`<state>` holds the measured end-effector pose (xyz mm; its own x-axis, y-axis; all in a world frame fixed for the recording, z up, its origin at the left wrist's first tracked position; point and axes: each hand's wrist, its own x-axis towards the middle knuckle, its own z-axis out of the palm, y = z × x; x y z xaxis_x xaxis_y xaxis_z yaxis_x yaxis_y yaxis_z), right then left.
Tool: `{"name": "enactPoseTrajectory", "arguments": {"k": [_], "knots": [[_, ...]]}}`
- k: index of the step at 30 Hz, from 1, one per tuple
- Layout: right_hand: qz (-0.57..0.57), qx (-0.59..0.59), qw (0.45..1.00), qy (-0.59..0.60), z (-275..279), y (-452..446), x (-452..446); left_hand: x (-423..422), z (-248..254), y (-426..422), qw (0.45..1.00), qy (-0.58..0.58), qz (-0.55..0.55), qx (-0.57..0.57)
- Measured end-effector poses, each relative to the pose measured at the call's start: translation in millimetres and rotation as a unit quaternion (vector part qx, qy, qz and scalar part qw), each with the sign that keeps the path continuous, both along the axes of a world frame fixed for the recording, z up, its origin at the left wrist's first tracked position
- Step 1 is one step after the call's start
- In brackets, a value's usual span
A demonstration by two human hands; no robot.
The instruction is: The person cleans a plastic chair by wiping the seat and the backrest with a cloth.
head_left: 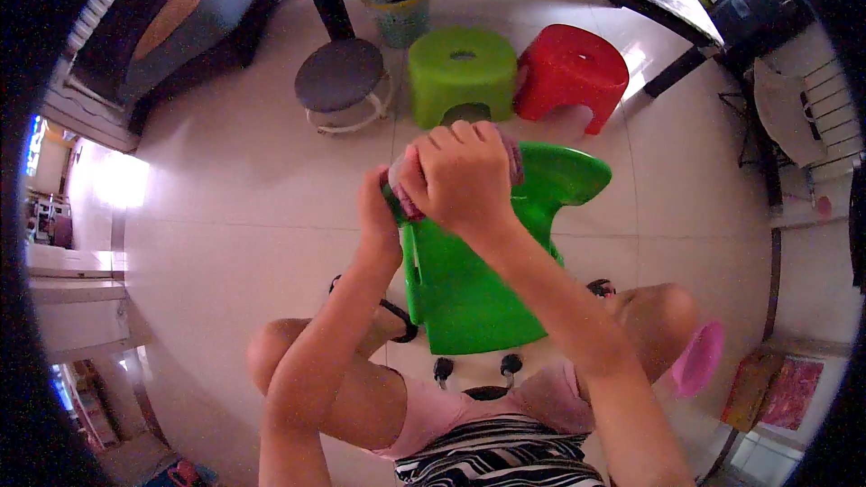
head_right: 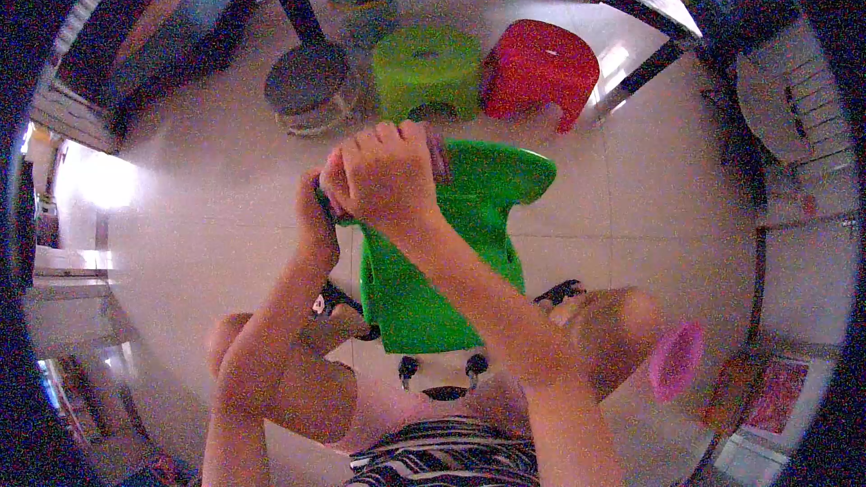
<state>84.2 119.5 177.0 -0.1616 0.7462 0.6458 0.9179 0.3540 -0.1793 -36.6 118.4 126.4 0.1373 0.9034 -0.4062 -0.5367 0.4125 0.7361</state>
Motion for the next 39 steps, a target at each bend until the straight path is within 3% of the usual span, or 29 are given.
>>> {"name": "enactPoseTrajectory", "arguments": {"k": [4,13,19,22,28,31,39], "knots": [[-0.044,-0.007,0.999,0.016,4.4,-2.5,32.4,-7.8,-32.5,7.6,0.996,0.085,0.013,0.025],[-0.22,-0.031,0.974,0.03,-12.0,-31.2,121.7,-1.5,-29.7,6.7,0.991,0.114,0.049,0.05],[-0.225,-0.022,0.974,0.027,-13.4,-31.0,122.0,-1.7,-24.9,4.1,0.988,0.14,0.057,0.045],[-0.222,-0.006,0.975,0.024,-15.4,-28.8,120.5,9.6,-16.0,3.0,0.99,0.084,0.112,0.009],[-0.227,0.002,0.973,0.031,-10.1,-27.7,112.2,2.9,-20.7,5.2,0.996,0.078,0.046,0.028],[-0.229,0.025,0.973,0.015,-14.2,-24.2,111.4,-0.1,-30.0,9.0,0.999,0.012,0.034,0.029],[-0.209,0.045,0.977,-0.003,-14.3,-19.6,102.6,4.0,-38.0,10.7,0.995,0.034,0.094,0.011]]}}
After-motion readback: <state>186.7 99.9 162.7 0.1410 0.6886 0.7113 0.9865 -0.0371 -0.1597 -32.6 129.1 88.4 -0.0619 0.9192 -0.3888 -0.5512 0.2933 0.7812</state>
